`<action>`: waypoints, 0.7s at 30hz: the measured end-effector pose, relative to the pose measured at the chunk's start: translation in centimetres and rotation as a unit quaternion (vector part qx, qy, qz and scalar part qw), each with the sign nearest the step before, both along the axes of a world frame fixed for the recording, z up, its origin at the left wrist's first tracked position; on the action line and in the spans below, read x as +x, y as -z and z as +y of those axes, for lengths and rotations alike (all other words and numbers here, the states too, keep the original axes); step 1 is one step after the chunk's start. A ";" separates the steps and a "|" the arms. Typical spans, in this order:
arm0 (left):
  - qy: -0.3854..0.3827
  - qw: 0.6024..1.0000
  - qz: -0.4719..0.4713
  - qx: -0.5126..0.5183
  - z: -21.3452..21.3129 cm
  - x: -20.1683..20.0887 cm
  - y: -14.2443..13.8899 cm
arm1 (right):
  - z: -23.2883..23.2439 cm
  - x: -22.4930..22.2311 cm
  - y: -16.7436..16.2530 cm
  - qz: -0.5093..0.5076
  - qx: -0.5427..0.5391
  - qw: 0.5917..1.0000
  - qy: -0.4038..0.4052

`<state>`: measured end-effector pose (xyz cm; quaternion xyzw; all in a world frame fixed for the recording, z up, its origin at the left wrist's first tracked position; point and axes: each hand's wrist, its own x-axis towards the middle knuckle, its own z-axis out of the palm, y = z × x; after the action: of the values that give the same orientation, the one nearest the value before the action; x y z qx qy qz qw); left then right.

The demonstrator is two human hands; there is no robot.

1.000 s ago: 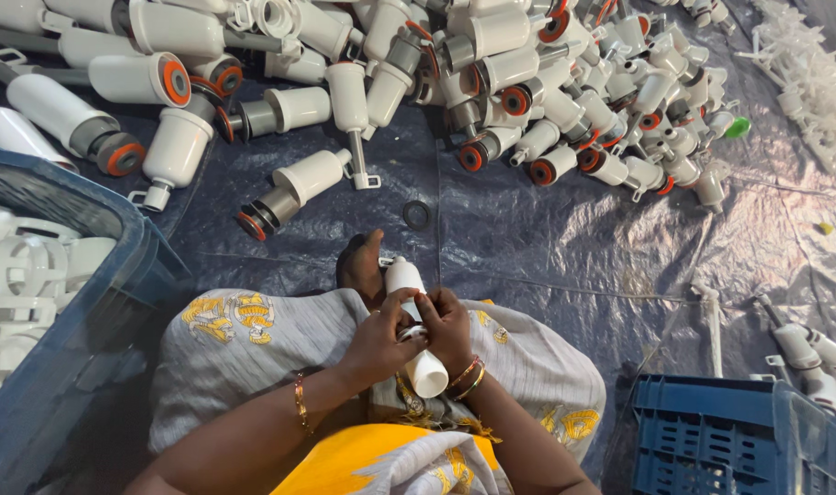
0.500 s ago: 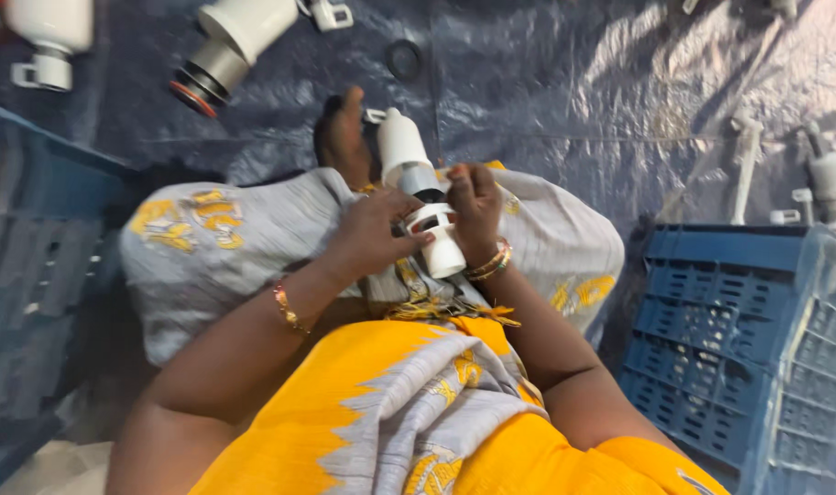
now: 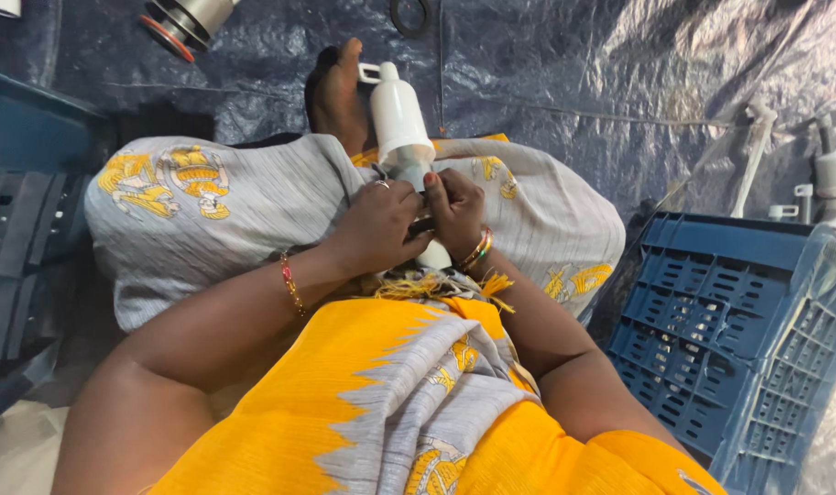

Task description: The person sits on the floor and assembles white plastic components with orange rings. They pick up a cylindrical body, insert a ring, and attach a cap, repeating this process for multiple units. Finished assemblies are placed into a blue crate.

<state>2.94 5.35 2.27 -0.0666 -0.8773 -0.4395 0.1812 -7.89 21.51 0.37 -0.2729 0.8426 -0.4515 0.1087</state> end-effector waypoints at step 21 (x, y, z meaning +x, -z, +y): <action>0.037 0.683 0.079 0.725 -12.1 -3.3 -0.4 | -7.6 -4.8 -3.2 0.171 0.120 0.970 -0.123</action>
<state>-0.40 -6.71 2.65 0.0186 -0.2633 -0.9379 0.2249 -12.65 13.87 3.56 -0.4322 0.8567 -0.2771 0.0492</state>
